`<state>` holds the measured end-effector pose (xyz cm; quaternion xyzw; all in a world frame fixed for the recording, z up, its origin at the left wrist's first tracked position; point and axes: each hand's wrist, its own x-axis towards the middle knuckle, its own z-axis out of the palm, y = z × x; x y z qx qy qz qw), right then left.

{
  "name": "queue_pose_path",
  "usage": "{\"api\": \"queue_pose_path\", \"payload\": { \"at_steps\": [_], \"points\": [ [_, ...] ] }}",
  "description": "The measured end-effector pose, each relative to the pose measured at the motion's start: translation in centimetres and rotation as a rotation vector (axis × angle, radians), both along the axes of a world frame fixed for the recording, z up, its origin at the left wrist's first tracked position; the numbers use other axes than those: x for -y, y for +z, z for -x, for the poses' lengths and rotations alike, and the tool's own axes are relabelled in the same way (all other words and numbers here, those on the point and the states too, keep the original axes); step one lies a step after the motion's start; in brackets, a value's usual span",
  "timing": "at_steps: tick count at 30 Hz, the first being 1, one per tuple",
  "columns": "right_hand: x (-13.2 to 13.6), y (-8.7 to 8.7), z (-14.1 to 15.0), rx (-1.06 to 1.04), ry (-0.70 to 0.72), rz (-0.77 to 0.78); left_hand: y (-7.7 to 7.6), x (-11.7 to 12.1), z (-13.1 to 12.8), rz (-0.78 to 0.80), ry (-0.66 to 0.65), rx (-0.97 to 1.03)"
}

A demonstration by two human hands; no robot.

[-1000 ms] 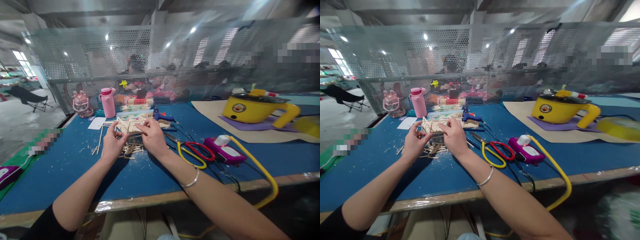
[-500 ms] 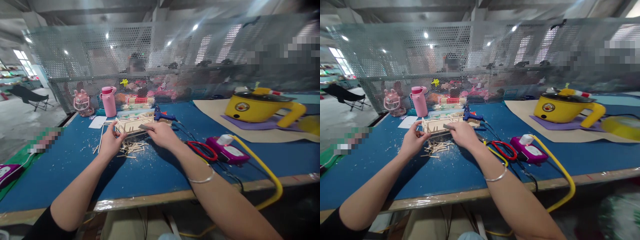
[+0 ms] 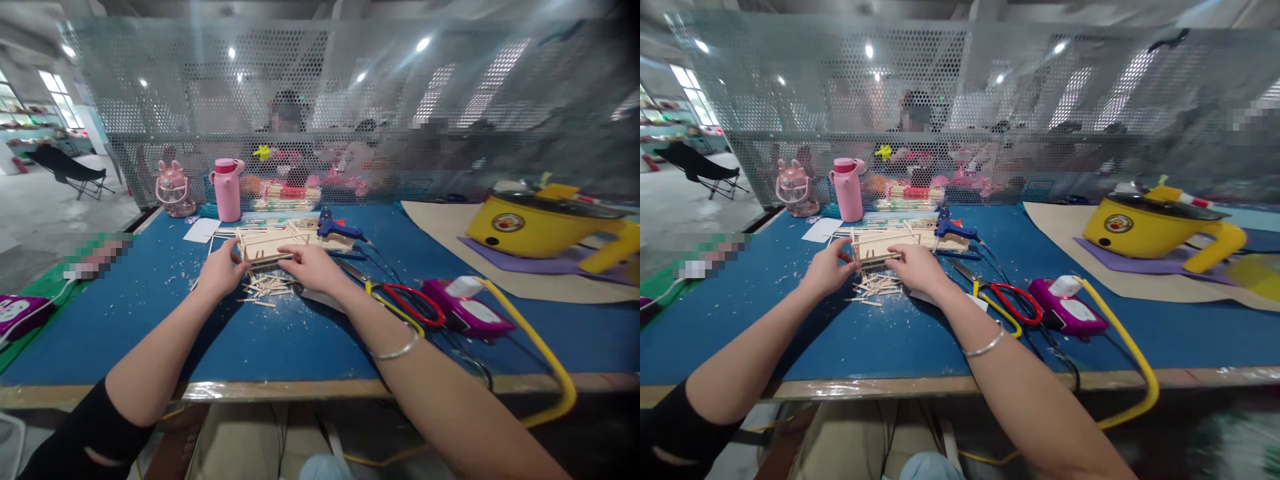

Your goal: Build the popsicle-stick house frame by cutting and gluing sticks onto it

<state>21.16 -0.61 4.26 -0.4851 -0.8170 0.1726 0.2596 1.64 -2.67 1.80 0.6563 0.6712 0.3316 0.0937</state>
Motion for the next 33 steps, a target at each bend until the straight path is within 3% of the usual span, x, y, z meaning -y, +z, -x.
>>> {"api": "queue_pose_path", "payload": {
  "at_steps": [4, 9, 16, 20, 33],
  "points": [
    [-1.0, -1.8, 2.7, -0.285, 0.044, 0.253, 0.3, -0.5, 0.5, -0.163, -0.071, -0.047],
    [-2.0, -1.7, 3.8, -0.370, 0.058, 0.384, 0.2, -1.5, 1.1, -0.139, -0.205, -0.010],
    [-2.8, -1.5, 5.0, -0.382, 0.097, 0.355, -0.6, -1.9, 1.4, -0.160, -0.284, -0.024],
    [-2.9, -1.8, 5.1, -0.343, 0.073, 0.296, -0.8, -2.0, 1.4, -0.163, -0.280, 0.007],
    [-3.3, -2.0, 5.2, -0.345, 0.077, 0.353, -0.2, -1.6, 0.7, -0.104, -0.231, 0.094]
  ]
}}
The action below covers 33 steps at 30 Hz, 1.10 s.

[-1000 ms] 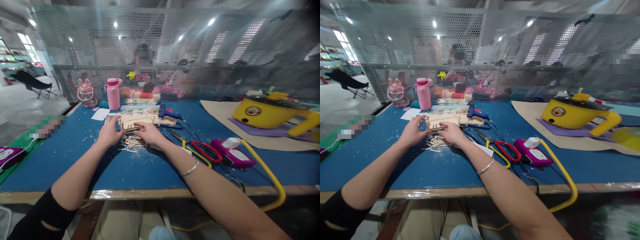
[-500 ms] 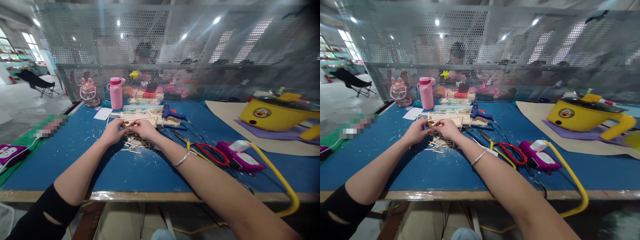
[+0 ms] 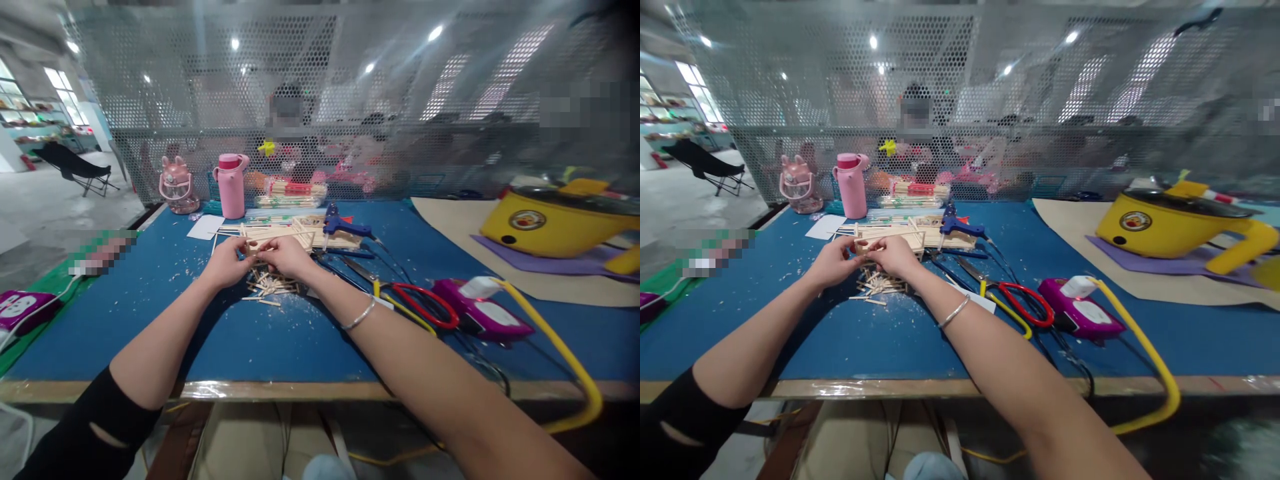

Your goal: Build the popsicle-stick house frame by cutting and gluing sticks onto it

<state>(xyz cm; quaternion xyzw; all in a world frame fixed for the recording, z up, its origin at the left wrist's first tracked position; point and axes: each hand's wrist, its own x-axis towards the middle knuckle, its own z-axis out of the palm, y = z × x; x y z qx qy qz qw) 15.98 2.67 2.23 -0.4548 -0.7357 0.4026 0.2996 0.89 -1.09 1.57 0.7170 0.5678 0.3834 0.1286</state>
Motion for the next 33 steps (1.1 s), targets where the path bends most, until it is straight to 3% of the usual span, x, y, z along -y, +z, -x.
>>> {"api": "queue_pose_path", "payload": {
  "at_steps": [4, 8, 17, 19, 22, 25, 29, 33],
  "points": [
    [0.6, 0.4, -0.4, -0.043, -0.026, 0.069, 0.3, 0.1, -1.1, 0.049, 0.094, 0.157],
    [0.6, 0.3, -0.8, -0.026, -0.026, 0.027, 0.3, -0.1, -1.9, 0.022, 0.203, 0.193],
    [0.6, 0.0, -0.9, 0.010, -0.029, -0.016, 0.2, -0.1, -1.5, 0.035, 0.157, 0.263],
    [0.8, 0.5, -1.5, 0.055, -0.069, -0.091, 0.3, 0.0, -0.8, -0.002, 0.149, 0.398],
    [1.6, 1.4, -2.3, 0.127, -0.150, -0.325, 1.0, 0.4, 0.1, -0.113, 0.198, 0.755],
    [3.0, 2.0, -2.1, 0.006, -0.085, -0.434, 1.8, 1.1, -0.3, -0.211, 0.160, 1.021],
    [4.4, 1.9, -0.5, -0.306, 0.182, -0.121, 2.1, 2.5, -2.5, -0.203, -0.003, 1.076],
    [4.5, 1.5, 0.4, -0.486, 0.264, 0.128, 1.9, 3.3, -4.0, -0.145, -0.074, 0.909]
  ]
}}
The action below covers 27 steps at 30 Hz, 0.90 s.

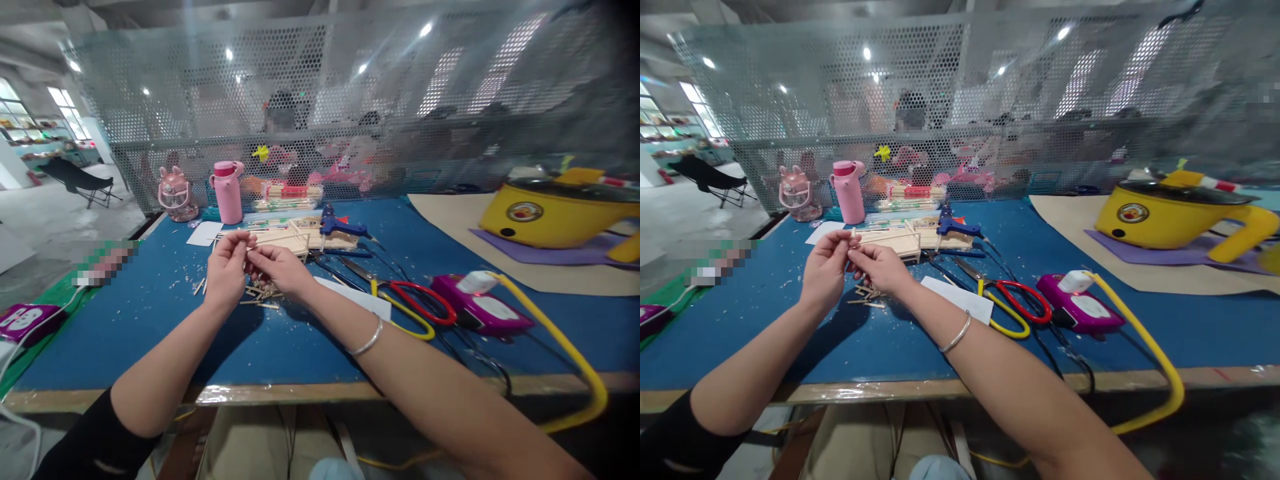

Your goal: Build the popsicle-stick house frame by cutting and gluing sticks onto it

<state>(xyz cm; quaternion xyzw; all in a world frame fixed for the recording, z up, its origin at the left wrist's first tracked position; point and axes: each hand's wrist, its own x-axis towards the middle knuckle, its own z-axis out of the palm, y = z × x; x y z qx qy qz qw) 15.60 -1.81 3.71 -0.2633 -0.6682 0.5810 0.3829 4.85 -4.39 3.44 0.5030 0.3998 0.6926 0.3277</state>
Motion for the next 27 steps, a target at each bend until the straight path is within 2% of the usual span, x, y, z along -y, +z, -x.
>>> {"api": "queue_pose_path", "payload": {
  "at_steps": [2, 5, 12, 14, 17, 19, 22, 27],
  "points": [
    [-0.3, -0.1, -0.2, -0.033, -0.014, 0.043, -0.1, 0.1, 0.0, -0.026, 0.003, -0.073],
    [-0.8, -0.2, -0.6, -0.035, -0.112, 0.032, -0.3, 0.0, 0.2, -0.100, 0.042, -0.128],
    [-1.4, 0.1, -1.0, 0.059, -0.181, -0.256, 0.0, 0.1, 0.2, -0.125, 0.046, -0.145],
    [-2.0, 0.0, -1.6, 0.176, -0.252, -0.401, 0.1, -0.5, 1.0, -0.128, 0.094, -0.137],
    [-3.0, -0.3, -2.8, 0.475, -0.333, -0.752, -0.3, -2.0, 3.3, -0.060, 0.268, -0.139],
    [-3.5, -0.5, -3.3, 0.660, -0.359, -0.928, -0.7, -2.9, 4.7, 0.067, 0.218, -0.296],
    [-3.4, -0.4, -3.2, 0.831, -0.402, -1.060, -1.5, -3.6, 5.5, 0.229, 0.068, -0.495],
    [-2.6, 0.2, -2.3, 0.999, -0.388, -1.141, -2.0, -3.6, 4.4, 0.228, -0.030, -0.535]
  ]
}}
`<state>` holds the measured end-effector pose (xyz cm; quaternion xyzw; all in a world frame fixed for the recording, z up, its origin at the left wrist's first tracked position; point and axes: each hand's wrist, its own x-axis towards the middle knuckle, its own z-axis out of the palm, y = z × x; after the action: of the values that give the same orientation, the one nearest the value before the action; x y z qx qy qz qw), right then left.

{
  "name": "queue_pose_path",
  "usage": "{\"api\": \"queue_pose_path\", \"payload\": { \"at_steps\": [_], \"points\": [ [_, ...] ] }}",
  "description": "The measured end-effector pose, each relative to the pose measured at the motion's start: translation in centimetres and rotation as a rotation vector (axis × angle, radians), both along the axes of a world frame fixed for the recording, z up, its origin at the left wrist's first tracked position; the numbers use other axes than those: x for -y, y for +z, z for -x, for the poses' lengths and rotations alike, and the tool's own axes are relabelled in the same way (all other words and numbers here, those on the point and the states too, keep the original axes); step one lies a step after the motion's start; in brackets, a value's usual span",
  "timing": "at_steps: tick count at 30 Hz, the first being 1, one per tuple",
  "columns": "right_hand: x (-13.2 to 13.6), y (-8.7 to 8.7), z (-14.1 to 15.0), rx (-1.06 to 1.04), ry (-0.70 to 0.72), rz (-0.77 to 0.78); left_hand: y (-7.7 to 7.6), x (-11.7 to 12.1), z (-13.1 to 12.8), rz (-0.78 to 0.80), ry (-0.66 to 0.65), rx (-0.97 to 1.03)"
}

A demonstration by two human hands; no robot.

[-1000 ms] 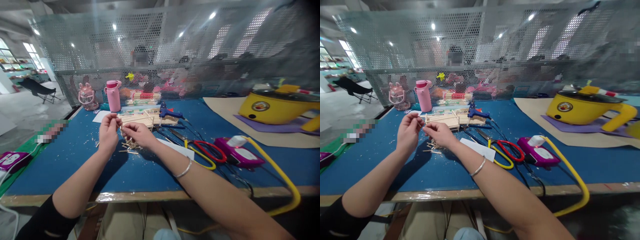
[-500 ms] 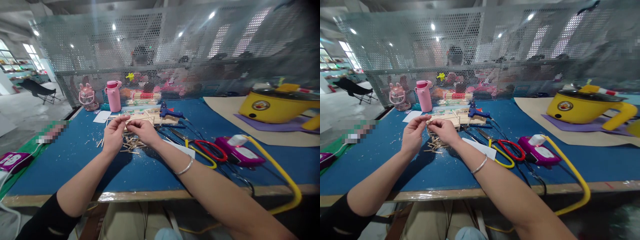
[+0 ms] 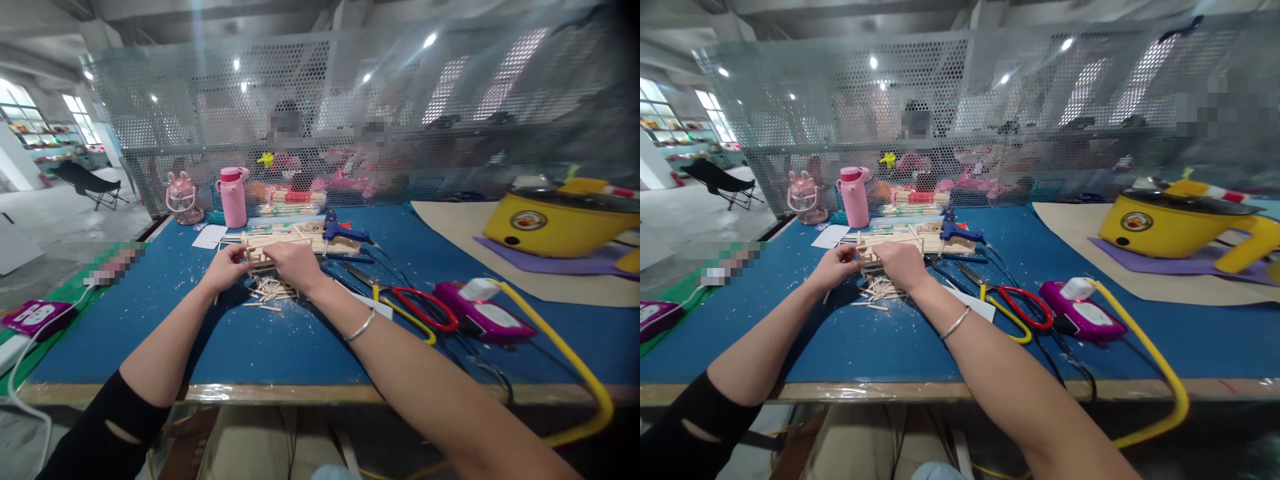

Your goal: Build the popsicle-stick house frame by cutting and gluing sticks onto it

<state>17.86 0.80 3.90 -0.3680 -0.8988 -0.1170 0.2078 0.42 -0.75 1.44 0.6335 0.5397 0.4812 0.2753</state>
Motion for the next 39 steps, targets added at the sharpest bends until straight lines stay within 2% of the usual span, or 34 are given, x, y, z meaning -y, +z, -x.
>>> {"api": "queue_pose_path", "payload": {
  "at_steps": [7, 11, 18, 24, 39],
  "points": [
    [-0.1, -0.2, 0.5, 0.022, -0.031, 0.005, -0.6, -0.3, -0.1, -0.090, -0.033, -0.082],
    [-0.1, -0.5, 0.7, -0.017, -0.049, 0.028, -0.7, -0.5, -0.1, -0.109, 0.003, -0.115],
    [-0.7, -1.3, 0.3, -0.430, 0.015, 0.227, -0.6, -0.3, -0.4, -0.143, 0.102, -0.202],
    [-1.0, -1.4, 0.2, -0.532, 0.050, 0.298, -0.4, -0.1, -0.6, -0.145, 0.124, -0.246],
    [-1.2, -1.9, 0.5, -0.599, 0.102, 0.268, 0.2, -0.4, -0.8, -0.114, 0.096, -0.340]
  ]
}}
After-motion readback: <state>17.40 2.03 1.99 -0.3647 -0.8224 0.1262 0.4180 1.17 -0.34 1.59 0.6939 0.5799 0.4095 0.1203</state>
